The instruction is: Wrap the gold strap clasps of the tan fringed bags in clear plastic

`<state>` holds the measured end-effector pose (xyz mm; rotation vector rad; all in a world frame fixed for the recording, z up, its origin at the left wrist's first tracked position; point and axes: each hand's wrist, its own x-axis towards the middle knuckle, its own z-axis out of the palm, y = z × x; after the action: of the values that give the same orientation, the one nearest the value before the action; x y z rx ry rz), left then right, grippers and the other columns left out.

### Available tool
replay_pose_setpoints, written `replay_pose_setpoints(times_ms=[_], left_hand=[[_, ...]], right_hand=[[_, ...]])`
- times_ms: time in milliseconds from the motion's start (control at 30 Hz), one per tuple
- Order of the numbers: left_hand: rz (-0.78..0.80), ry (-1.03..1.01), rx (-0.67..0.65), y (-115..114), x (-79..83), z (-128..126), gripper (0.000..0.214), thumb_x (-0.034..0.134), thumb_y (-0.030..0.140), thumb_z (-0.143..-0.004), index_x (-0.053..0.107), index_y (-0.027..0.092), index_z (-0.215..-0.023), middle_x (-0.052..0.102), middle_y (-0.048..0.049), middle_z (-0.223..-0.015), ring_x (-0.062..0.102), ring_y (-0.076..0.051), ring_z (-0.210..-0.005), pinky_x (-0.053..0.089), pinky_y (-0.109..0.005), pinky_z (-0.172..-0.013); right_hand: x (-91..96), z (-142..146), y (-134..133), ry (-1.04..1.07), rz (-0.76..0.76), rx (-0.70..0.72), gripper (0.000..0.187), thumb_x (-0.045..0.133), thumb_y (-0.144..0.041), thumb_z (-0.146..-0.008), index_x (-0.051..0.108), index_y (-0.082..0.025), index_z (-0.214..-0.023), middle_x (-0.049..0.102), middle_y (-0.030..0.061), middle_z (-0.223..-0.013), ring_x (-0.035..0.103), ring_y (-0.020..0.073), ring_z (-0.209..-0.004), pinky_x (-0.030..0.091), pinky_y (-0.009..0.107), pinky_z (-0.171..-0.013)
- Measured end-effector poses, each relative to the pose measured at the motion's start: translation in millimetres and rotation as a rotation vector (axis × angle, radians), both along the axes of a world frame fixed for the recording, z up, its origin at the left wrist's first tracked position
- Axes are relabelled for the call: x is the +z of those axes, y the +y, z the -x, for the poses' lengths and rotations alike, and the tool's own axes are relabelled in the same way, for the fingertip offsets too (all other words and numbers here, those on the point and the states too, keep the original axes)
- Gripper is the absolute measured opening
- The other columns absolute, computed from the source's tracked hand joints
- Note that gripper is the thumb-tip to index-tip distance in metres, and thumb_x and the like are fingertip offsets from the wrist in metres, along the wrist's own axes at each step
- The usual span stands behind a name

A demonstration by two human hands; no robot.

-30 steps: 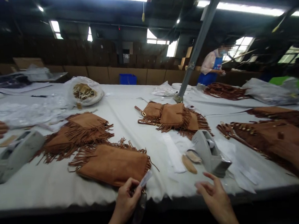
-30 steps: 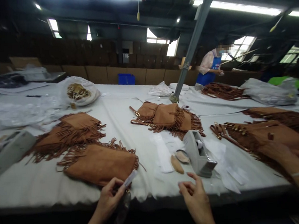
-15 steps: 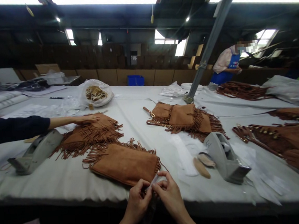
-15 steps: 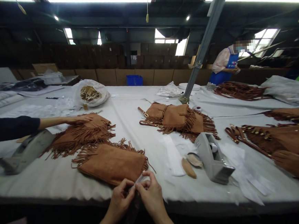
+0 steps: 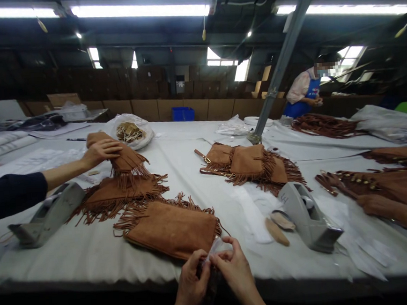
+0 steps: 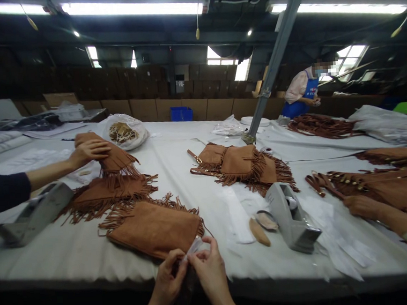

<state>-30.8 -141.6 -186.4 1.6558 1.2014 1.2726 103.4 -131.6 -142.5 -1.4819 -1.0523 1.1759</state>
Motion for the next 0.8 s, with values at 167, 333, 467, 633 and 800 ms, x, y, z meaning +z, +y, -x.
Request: replay_pose_setpoints(times_ms=[167, 333, 467, 633, 800], left_hand=[[0.054, -0.012, -0.037, 0, 5.6, 1, 0.023, 0.046, 0.036, -0.089, 0.061, 0.021, -0.098, 0.069, -0.0048, -0.086, 0.065, -0.018, -0.077, 0.05, -0.026, -0.072], [0.107, -0.053, -0.064, 0, 13.5, 2, 0.03, 0.048, 0.04, -0.088, 0.064, 0.02, -0.104, 0.071, -0.0093, -0.099, 0.065, -0.023, -0.093, 0.05, -0.031, -0.085], [0.21, -0.118, -0.105, 3, 17.5, 3, 0.035, 0.051, 0.045, -0.086, 0.066, 0.018, -0.101, 0.072, -0.0081, -0.093, 0.066, -0.02, -0.079, 0.053, -0.027, -0.07], [0.347, -0.168, -0.237, 9, 20.0, 8, 0.037, 0.052, 0.047, -0.085, 0.067, 0.015, -0.096, 0.068, -0.0036, -0.079, 0.056, -0.012, -0.058, 0.045, -0.022, -0.054], [0.374, -0.167, -0.319, 14, 27.4, 15, 0.036, 0.056, 0.048, -0.083, 0.066, 0.015, -0.091, 0.065, -0.0017, -0.077, 0.055, -0.012, -0.064, 0.042, -0.02, -0.057]], right_hand=[[-7.7, 1, -2, 0.01, -0.021, -0.079, 0.063, 0.072, -0.035, -0.059, 0.043, -0.021, -0.114, 0.066, -0.0042, -0.061, 0.065, 0.021, -0.059, 0.05, 0.03, -0.057], [-11.7, 2, 0, 0.061, -0.002, -0.117, 0.074, 0.073, -0.034, -0.058, 0.037, -0.022, -0.121, 0.06, -0.0082, -0.061, 0.06, 0.017, -0.048, 0.045, 0.027, -0.049], [-9.0, 2, -1, 0.207, 0.002, -0.034, 0.078, 0.073, -0.032, -0.059, 0.032, -0.019, -0.125, 0.06, -0.008, -0.058, 0.06, 0.0162, -0.051, 0.045, 0.026, -0.053], [-3.0, -1, -3, 0.206, -0.069, 0.038, 0.078, 0.071, -0.029, -0.063, 0.033, -0.019, -0.129, 0.065, -0.0052, -0.065, 0.06, 0.0155, -0.056, 0.044, 0.026, -0.055], [7.7, -8, 4, -0.058, -0.169, 0.2, 0.067, 0.065, -0.021, -0.066, 0.043, -0.021, -0.129, 0.063, -0.0068, -0.063, 0.059, 0.0153, -0.057, 0.044, 0.026, -0.057]])
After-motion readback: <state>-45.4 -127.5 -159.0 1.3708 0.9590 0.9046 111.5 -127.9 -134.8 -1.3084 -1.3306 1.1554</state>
